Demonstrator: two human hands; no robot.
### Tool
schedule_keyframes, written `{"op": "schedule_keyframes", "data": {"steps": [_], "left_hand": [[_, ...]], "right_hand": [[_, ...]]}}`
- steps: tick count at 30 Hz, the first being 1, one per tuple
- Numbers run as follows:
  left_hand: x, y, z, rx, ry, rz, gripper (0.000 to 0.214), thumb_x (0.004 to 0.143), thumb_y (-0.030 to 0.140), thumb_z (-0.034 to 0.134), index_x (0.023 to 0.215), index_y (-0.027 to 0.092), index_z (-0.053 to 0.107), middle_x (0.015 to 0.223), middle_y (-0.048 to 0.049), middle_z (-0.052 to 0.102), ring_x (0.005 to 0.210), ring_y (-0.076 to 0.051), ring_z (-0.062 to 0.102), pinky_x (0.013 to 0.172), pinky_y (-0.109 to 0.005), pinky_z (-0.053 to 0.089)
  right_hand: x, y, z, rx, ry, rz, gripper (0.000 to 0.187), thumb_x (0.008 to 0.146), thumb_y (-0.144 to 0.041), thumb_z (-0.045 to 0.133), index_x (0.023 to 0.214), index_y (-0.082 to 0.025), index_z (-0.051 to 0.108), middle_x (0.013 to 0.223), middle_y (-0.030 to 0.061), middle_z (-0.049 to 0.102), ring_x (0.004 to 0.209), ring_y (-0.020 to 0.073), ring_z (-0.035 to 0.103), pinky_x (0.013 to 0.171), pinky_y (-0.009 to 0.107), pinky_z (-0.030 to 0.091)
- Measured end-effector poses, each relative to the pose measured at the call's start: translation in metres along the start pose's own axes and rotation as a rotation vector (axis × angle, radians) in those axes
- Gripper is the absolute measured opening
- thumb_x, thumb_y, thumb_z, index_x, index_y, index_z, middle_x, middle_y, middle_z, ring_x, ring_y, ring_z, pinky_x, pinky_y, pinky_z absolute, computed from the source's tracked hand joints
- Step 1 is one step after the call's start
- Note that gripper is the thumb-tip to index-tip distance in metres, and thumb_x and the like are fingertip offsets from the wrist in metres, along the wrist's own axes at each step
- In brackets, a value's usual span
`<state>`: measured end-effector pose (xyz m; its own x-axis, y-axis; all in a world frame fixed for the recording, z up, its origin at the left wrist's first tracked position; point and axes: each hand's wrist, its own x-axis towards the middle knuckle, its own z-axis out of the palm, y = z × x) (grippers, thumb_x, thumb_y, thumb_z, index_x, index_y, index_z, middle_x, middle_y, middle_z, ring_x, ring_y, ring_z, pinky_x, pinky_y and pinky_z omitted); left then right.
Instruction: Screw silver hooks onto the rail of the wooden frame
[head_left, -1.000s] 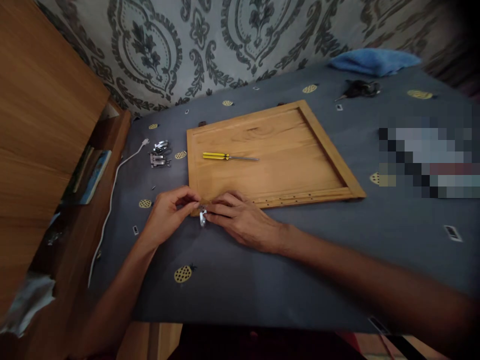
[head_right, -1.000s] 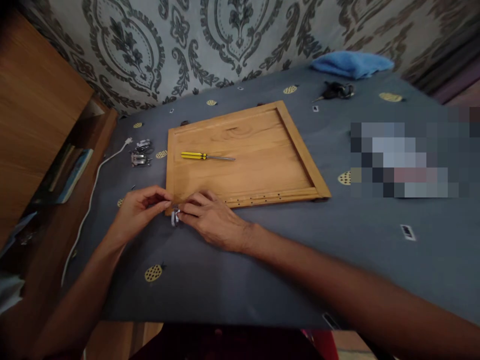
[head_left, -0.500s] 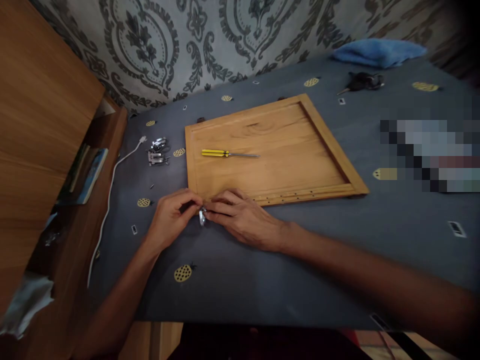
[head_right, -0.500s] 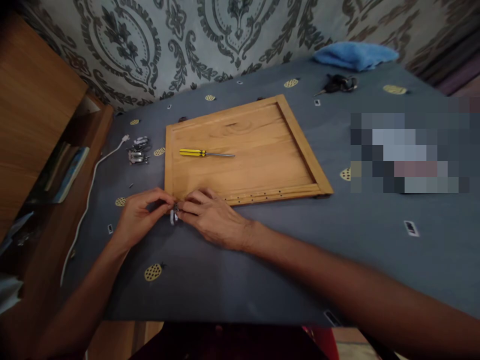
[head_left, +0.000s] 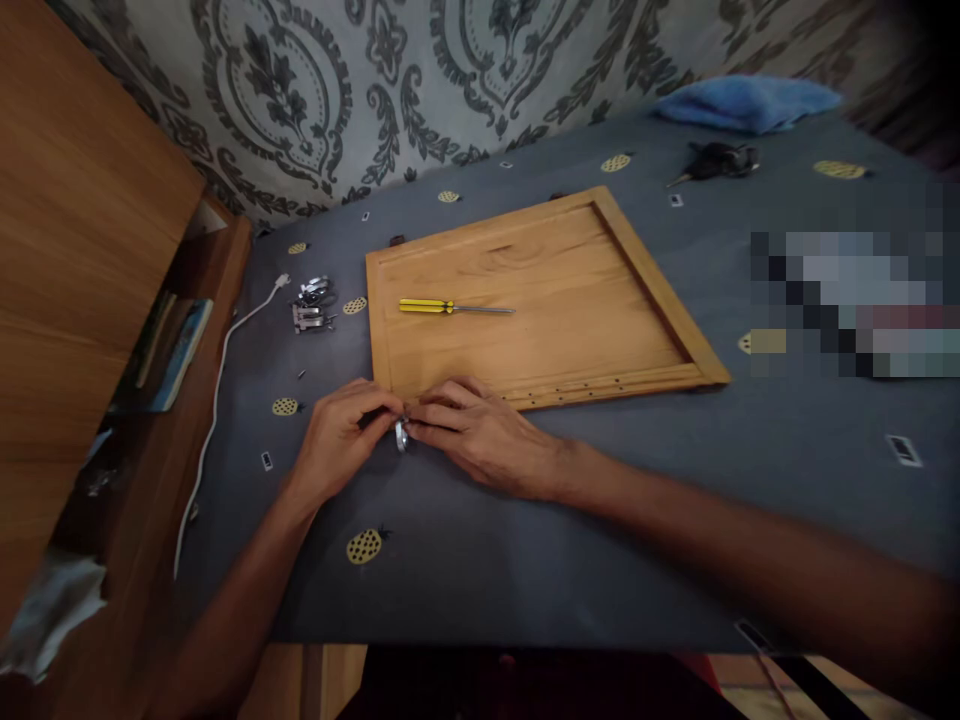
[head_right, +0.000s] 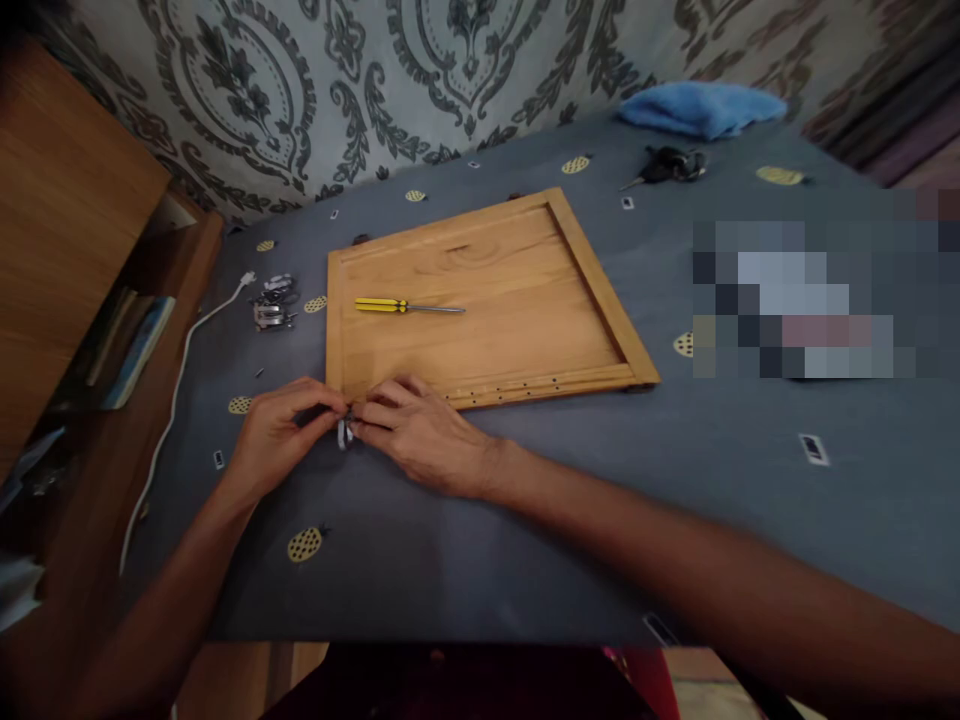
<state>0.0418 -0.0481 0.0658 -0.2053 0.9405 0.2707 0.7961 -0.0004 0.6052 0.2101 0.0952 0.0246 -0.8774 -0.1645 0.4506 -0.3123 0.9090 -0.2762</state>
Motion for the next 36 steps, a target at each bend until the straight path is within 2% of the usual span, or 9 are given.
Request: {"op": "schedule_keyframes", "data": {"steps": [6,12,18,23,26,36], "left_hand": [[-0.002,-0.003,-0.001,0.003,-0.021,-0.002,0.013,0.091,0.015,0.061,0.089,0.022,0.072,0.085,-0.002,0.073,0.079,-0.017,0.068,0.072,-0.029,0.052],[-0.003,-0.003,-0.006,-0.06,-0.072,-0.056,0.011,0.092,0.018,0.063,0.098,0.022,0.07,0.1,-0.0035,0.075,0.091,-0.018,0.071,0.079,-0.031,0.055],[-0.01,0.0,-0.014,-0.055,-0.086,-0.065,0.013,0.096,0.023,0.06,0.107,0.024,0.067,0.104,-0.003,0.069,0.096,-0.018,0.065,0.083,-0.032,0.052],[-0.021,-0.003,-0.009,0.076,-0.136,-0.057,0.046,0.084,0.04,0.078,0.124,0.026,0.06,0.116,-0.0057,0.06,0.111,-0.025,0.058,0.093,-0.04,0.05],[-0.024,-0.005,-0.003,0.132,-0.133,-0.07,0.053,0.079,0.042,0.082,0.124,0.026,0.059,0.115,-0.0055,0.057,0.109,-0.025,0.057,0.091,-0.04,0.051],[-0.024,-0.008,0.002,0.122,-0.078,-0.043,0.048,0.08,0.04,0.082,0.12,0.026,0.06,0.114,-0.0045,0.055,0.106,-0.024,0.056,0.09,-0.039,0.051]], "right_hand": [[0.0,0.0,-0.001,-0.006,0.001,-0.002,0.031,0.101,-0.013,0.043,0.123,-0.013,0.065,0.122,0.0078,0.07,0.111,0.025,0.052,0.096,0.044,0.044],[0.001,0.0,0.0,-0.01,0.002,-0.005,0.031,0.101,-0.013,0.044,0.123,-0.013,0.065,0.126,0.0077,0.07,0.113,0.0254,0.051,0.095,0.044,0.044],[0.001,0.0,-0.001,-0.011,-0.019,0.002,0.032,0.098,-0.01,0.047,0.124,-0.014,0.065,0.122,0.0073,0.071,0.111,0.0261,0.052,0.095,0.044,0.044],[0.0,0.0,-0.001,-0.006,-0.024,0.004,0.029,0.098,-0.011,0.049,0.123,-0.013,0.064,0.123,0.0083,0.07,0.113,0.0262,0.052,0.096,0.045,0.044],[0.0,-0.001,-0.001,-0.002,-0.027,0.008,0.028,0.099,-0.013,0.05,0.122,-0.013,0.065,0.123,0.0084,0.07,0.113,0.0265,0.052,0.096,0.045,0.044],[0.0,0.0,-0.001,-0.004,-0.012,0.005,0.028,0.1,-0.013,0.048,0.121,-0.013,0.066,0.123,0.0079,0.07,0.112,0.0259,0.052,0.095,0.045,0.044]]}}
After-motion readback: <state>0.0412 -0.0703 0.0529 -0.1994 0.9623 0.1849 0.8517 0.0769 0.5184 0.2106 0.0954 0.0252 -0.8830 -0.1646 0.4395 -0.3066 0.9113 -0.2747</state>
